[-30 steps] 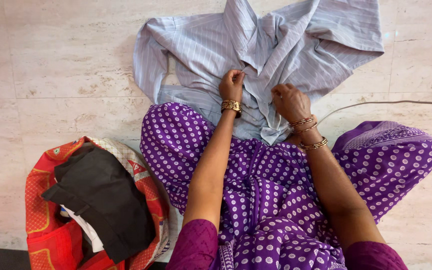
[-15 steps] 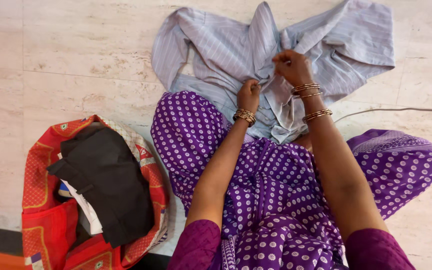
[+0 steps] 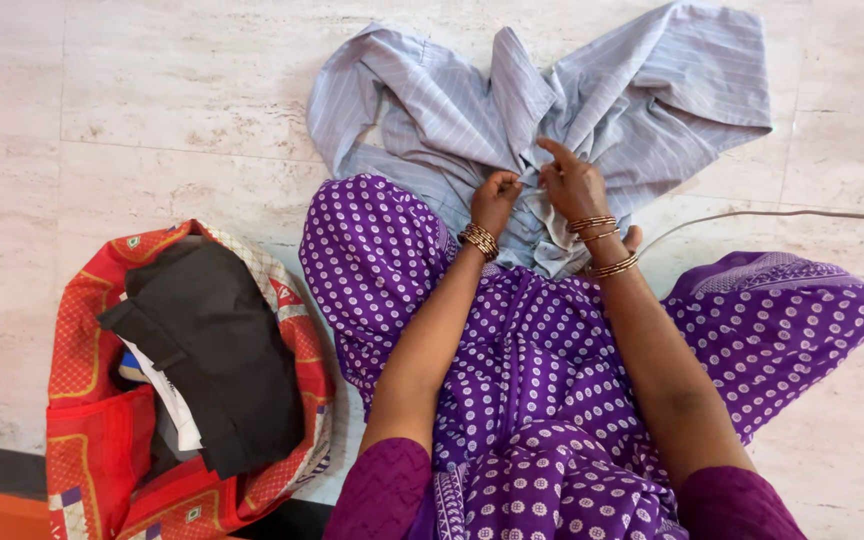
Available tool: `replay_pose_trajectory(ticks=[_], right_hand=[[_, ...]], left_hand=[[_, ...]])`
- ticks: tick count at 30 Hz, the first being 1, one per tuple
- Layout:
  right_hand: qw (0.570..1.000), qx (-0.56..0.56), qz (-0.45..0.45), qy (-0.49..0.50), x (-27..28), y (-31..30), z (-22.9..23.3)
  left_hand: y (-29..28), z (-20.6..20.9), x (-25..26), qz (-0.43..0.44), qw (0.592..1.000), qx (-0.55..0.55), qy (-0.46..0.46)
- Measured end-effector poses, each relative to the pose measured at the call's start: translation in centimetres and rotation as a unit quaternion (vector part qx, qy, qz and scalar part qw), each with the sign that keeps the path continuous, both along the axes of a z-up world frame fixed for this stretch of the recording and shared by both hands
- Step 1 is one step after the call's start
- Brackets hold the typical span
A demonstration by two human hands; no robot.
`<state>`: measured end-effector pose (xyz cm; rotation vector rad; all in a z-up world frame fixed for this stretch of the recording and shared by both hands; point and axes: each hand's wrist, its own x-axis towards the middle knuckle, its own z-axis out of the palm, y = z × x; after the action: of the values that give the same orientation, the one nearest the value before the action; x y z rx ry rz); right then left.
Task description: The person folds a dark garment and places it in a bag, then spreads out a light-colored button-down shirt and buttons it by hand.
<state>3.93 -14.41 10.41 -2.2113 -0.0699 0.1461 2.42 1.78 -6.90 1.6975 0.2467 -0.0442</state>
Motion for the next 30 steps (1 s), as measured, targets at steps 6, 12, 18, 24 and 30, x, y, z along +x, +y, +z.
replay_pose_trajectory(ticks=[6, 12, 18, 24, 30], right_hand=[[0.945, -0.201, 0.103, -0.236, -2.2, -0.2, 2.5], [0.987, -0.08, 0.126, -0.055, -1.1, -2.6, 1.1], [0.992, 0.004, 0.103, -0.07, -1.1, -2.4, 2.6], [0.954, 0.274, 0.056, -0.111, -2.7, 1.4, 3.1], [0.995, 0.059, -0.009, -0.079, -3.9, 0.3, 1.7]], left_hand=[[0.3, 1.7, -1.5, 0.025, 0.999, -0.016, -0.011], [-0.1, 6.4, -3.2, 0.014, 0.995, 0.08, -0.055], [0.4, 9.3, -4.0, -0.036, 0.972, 0.183, -0.145], [0.4, 6.1, -3.9, -0.061, 0.998, -0.005, -0.021], [0.4, 3.5, -3.8, -0.04, 0.994, -0.102, -0.029]])
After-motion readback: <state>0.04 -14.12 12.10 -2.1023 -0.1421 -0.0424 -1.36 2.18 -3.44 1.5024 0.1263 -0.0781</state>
